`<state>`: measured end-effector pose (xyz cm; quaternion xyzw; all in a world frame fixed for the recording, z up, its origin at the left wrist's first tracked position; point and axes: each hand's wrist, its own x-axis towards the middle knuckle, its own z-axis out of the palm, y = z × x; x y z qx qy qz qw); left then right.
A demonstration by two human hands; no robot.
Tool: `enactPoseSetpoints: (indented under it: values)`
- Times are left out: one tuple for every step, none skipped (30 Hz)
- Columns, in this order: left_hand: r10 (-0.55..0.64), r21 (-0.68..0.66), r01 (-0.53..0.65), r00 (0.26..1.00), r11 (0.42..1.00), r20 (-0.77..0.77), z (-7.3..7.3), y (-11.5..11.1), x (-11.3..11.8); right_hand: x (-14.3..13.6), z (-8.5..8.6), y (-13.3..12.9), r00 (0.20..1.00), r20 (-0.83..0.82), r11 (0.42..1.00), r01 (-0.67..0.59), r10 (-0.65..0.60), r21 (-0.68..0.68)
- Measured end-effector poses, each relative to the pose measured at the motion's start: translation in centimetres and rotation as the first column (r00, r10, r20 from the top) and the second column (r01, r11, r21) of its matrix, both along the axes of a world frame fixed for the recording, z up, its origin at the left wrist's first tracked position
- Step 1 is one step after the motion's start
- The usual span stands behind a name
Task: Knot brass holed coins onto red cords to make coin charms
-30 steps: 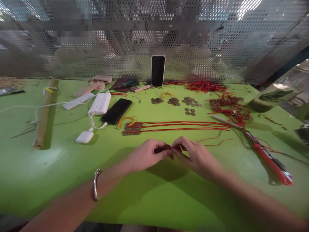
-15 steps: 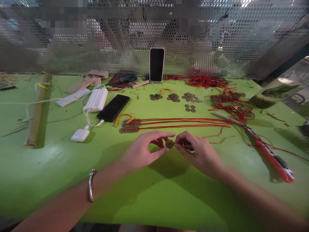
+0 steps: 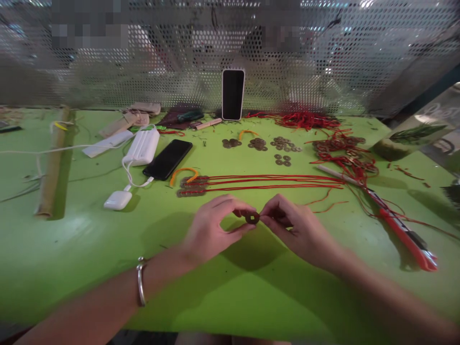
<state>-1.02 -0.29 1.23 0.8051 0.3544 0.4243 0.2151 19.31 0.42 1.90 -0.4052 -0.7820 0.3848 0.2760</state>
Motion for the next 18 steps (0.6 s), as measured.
enactPoseSetpoints:
  values:
    - [0.006, 0.010, -0.006, 1.000, 1.000, -0.001, 0.02, -0.05, 0.05, -0.01, 0.00, -0.03, 1.000, -0.001, 1.000, 0.000, 0.000, -0.007]
    - [0.015, 0.018, -0.015, 1.000, 1.000, -0.001, 0.05, -0.09, 0.10, -0.03, -0.01, -0.09, 1.000, 0.000, 1.000, -0.006, 0.006, -0.014]
    - [0.026, 0.022, -0.026, 1.000, 0.999, -0.001, 0.09, -0.13, 0.14, -0.05, -0.02, -0.16, 1.000, -0.001, 1.000, -0.015, 0.015, -0.021]
    - [0.042, 0.025, -0.042, 0.999, 0.999, -0.001, 0.14, -0.16, 0.17, -0.08, -0.03, -0.25, 1.000, -0.005, 0.999, -0.026, 0.026, -0.027]
    - [0.059, 0.026, -0.059, 0.998, 0.998, -0.001, 0.19, -0.18, 0.19, -0.12, -0.04, -0.34, 0.999, -0.011, 0.999, -0.034, 0.034, -0.032]
    - [0.076, 0.028, -0.076, 0.997, 0.997, -0.003, 0.23, -0.18, 0.19, -0.15, -0.05, -0.43, 0.999, -0.017, 0.999, -0.037, 0.037, -0.034]
    - [0.088, 0.030, -0.088, 0.996, 0.996, -0.008, 0.25, -0.17, 0.18, -0.16, -0.05, -0.51, 0.999, -0.022, 0.999, -0.037, 0.036, -0.035]
    - [0.092, 0.036, -0.091, 0.996, 0.995, -0.015, 0.25, -0.14, 0.16, -0.17, -0.05, -0.57, 0.999, -0.027, 0.999, -0.034, 0.033, -0.035]
    - [0.091, 0.044, -0.090, 0.996, 0.995, -0.022, 0.24, -0.10, 0.12, -0.16, -0.06, -0.61, 0.999, -0.029, 0.999, -0.033, 0.032, -0.038]
    - [0.090, 0.058, -0.089, 0.995, 0.994, -0.029, 0.20, -0.05, 0.08, -0.14, -0.06, -0.63, 0.999, -0.029, 0.998, -0.035, 0.034, -0.043]
    - [0.085, 0.078, -0.082, 0.996, 0.994, -0.034, 0.16, 0.00, 0.03, -0.12, -0.07, -0.62, 0.999, -0.029, 0.998, -0.039, 0.038, -0.048]
    - [0.074, 0.102, -0.070, 0.997, 0.992, -0.039, 0.12, 0.06, -0.02, -0.10, -0.09, -0.60, 0.999, -0.024, 0.998, -0.044, 0.042, -0.056]
    - [0.057, 0.128, -0.051, 0.997, 0.990, -0.044, 0.08, 0.11, -0.07, -0.09, -0.11, -0.57, 0.999, -0.017, 0.997, -0.046, 0.045, -0.060]
    - [0.039, 0.154, -0.031, 0.998, 0.988, -0.051, 0.05, 0.15, -0.11, -0.09, -0.13, -0.53, 0.999, -0.006, 0.997, -0.046, 0.045, -0.064]
    - [0.023, 0.175, -0.012, 0.998, 0.984, -0.061, 0.03, 0.17, -0.14, -0.11, -0.15, -0.50, 0.999, 0.006, 0.997, -0.045, 0.046, -0.065]
    - [0.011, 0.193, 0.003, 0.997, 0.981, -0.070, 0.01, 0.19, -0.15, -0.14, -0.17, -0.47, 0.999, 0.015, 0.997, -0.045, 0.046, -0.062]
    - [0.005, 0.209, 0.011, 0.997, 0.978, -0.077, 0.01, 0.19, -0.15, -0.18, -0.18, -0.46, 0.999, 0.020, 0.997, -0.045, 0.046, -0.060]
    - [0.006, 0.223, 0.013, 0.997, 0.975, -0.080, 0.01, 0.18, -0.13, -0.22, -0.19, -0.46, 0.999, 0.018, 0.997, -0.043, 0.045, -0.060]
